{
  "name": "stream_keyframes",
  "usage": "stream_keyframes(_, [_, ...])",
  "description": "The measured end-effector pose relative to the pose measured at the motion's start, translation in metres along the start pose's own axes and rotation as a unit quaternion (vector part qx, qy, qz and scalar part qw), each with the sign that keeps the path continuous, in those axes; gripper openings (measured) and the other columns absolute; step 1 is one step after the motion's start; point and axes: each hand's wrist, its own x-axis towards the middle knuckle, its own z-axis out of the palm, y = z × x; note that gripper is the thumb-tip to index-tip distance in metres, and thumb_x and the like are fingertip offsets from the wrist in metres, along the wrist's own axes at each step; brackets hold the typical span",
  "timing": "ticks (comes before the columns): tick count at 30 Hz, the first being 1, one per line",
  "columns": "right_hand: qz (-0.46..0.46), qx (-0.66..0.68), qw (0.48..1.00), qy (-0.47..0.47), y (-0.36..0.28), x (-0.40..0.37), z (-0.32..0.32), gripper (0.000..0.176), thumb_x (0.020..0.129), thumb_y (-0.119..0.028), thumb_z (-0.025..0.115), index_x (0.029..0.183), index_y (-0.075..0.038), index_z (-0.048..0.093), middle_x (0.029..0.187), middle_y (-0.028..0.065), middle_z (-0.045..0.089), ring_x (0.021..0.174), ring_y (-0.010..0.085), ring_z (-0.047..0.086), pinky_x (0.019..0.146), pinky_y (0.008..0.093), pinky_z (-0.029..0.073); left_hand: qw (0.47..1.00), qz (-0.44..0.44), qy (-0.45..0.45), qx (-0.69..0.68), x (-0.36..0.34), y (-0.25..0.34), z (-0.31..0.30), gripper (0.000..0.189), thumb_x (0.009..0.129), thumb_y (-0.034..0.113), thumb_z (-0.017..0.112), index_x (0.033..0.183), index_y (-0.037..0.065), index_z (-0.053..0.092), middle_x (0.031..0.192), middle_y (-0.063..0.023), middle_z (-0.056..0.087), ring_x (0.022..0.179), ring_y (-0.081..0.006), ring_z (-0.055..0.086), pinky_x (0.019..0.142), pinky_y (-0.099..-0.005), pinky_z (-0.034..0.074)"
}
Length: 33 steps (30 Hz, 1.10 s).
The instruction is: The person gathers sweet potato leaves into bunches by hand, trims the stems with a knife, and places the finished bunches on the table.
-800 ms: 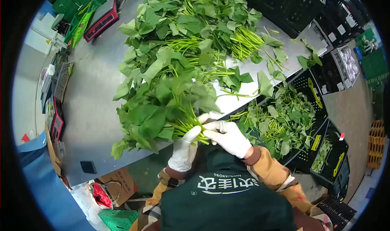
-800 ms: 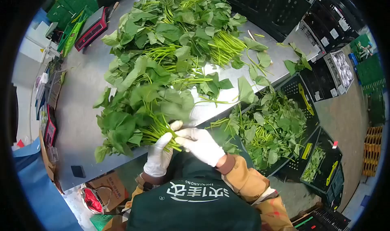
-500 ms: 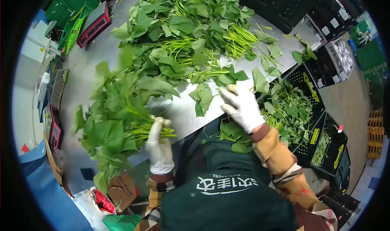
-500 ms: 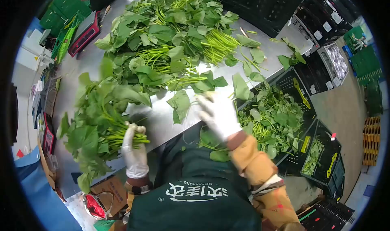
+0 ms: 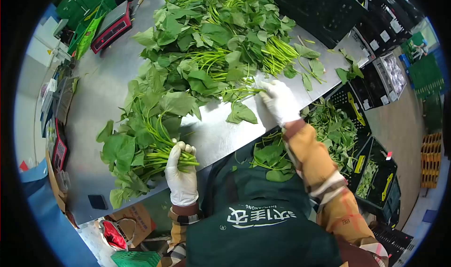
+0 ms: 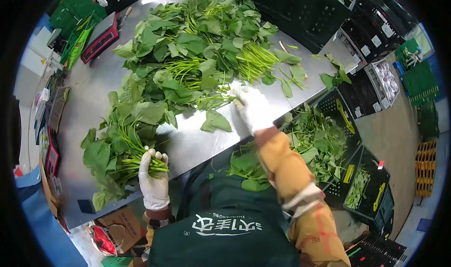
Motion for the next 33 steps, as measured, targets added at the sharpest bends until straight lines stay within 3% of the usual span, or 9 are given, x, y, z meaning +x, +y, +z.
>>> stream_keyframes(6, [0.238,0.255,0.915,-0.203,0.001,-0.01,-0.037,0.016,0.089,-0.018,0.064,0.095,-0.003,0.067,0.083,0.0033,0.066,0.071,0.0113,0.06,0.064,0.0259,0.046,0.998,0.017,0.068,0.001,-0.004,0.006,-0.012,0.022,0.091,0.005,0.06,0.112,0.002,0.053,0.093,-0.0066,0.062,0.085,-0.0163,0.059,0.085,-0.0344,0.049])
stream_keyframes(11, [0.32,0.597,0.736,0.004,0.05,-0.073,-0.12,0.02,0.091,-0.017,0.064,0.101,-0.001,0.064,0.092,0.0054,0.065,0.068,0.0113,0.057,0.064,0.0244,0.047,0.999,0.003,0.047,0.005,0.006,-0.003,-0.005,0.024,0.091,0.006,0.061,0.114,0.001,0.053,0.094,-0.0065,0.063,0.084,-0.0162,0.06,0.085,-0.0323,0.049])
stream_keyframes(13, [0.362,0.723,0.565,0.165,0.112,-0.106,-0.135,0.029,0.095,-0.029,0.059,0.107,-0.003,0.062,0.101,0.0042,0.064,0.079,0.0123,0.058,0.075,0.0292,0.048,0.999,0.007,0.052,0.006,0.007,-0.004,0.001,0.023,0.091,0.006,0.061,0.112,0.001,0.055,0.093,-0.0067,0.063,0.083,-0.0164,0.06,0.084,-0.0313,0.049])
stream_keyframes(15, [0.494,0.609,0.572,0.241,0.094,-0.101,-0.141,0.04,0.098,-0.04,0.05,0.114,-0.004,0.059,0.102,0.002,0.063,0.081,0.0126,0.059,0.074,0.0289,0.049,0.998,-0.018,0.039,0.04,0.012,-0.006,-0.008,0.022,0.091,0.008,0.061,0.112,0.003,0.056,0.094,-0.0052,0.064,0.084,-0.0158,0.06,0.084,-0.0325,0.049])
stream_keyframes(18, [0.252,0.825,0.506,-0.004,0.096,-0.079,-0.087,0.042,0.099,-0.039,0.046,0.115,-0.002,0.06,0.101,0.0087,0.068,0.083,0.0183,0.065,0.074,0.0277,0.05,0.998,-0.039,0.035,0.035,0.016,-0.007,-0.007,0.021,0.091,0.008,0.062,0.111,0.004,0.058,0.093,-0.0051,0.065,0.084,-0.0159,0.06,0.083,-0.0328,0.05])
stream_keyframes(19, [0.382,0.598,0.703,0.05,0.047,-0.053,-0.08,0.039,0.097,-0.035,0.05,0.115,-0.001,0.062,0.103,0.011,0.068,0.086,0.0179,0.064,0.078,0.0287,0.051,0.998,-0.044,0.036,0.025,0.016,-0.007,-0.005,0.021,0.091,0.007,0.062,0.111,0.003,0.058,0.093,-0.0054,0.065,0.083,-0.0161,0.06,0.082,-0.0326,0.05])
stream_keyframes(21, [0.288,0.502,0.814,-0.045,-0.001,-0.004,-0.057,0.034,0.097,-0.023,0.053,0.116,0.003,0.064,0.106,0.0123,0.068,0.087,0.0173,0.064,0.08,0.0283,0.051,0.997,-0.031,0.065,0.016,0.012,-0.005,-0.001,0.019,0.091,0.006,0.062,0.109,0.002,0.058,0.091,-0.0064,0.064,0.081,-0.0166,0.061,0.08,-0.0323,0.051])
stream_keyframes(25, [0.196,0.462,0.863,-0.05,-0.035,0.077,0.025,0.021,0.09,-0.012,0.065,0.106,0.0,0.069,0.089,0.0041,0.069,0.077,0.0101,0.06,0.071,0.0224,0.048,0.997,-0.015,0.08,0.0,-0.004,-0.001,0.003,0.018,0.091,0.005,0.061,0.108,0.002,0.056,0.089,-0.0068,0.064,0.08,-0.0174,0.062,0.078,-0.0319,0.052])
stream_keyframes(33, [-0.152,0.045,0.987,-0.015,-0.042,0.14,0.044,0.016,0.078,-0.017,0.071,0.092,-0.011,0.066,0.093,0.0098,0.066,0.09,0.0313,0.061,0.08,0.0385,0.049,0.997,-0.025,0.073,0.005,-0.01,0.0,-0.007,0.017,0.09,0.006,0.061,0.106,0.002,0.057,0.087,-0.0069,0.065,0.079,-0.0179,0.062,0.074,-0.0301,0.052])
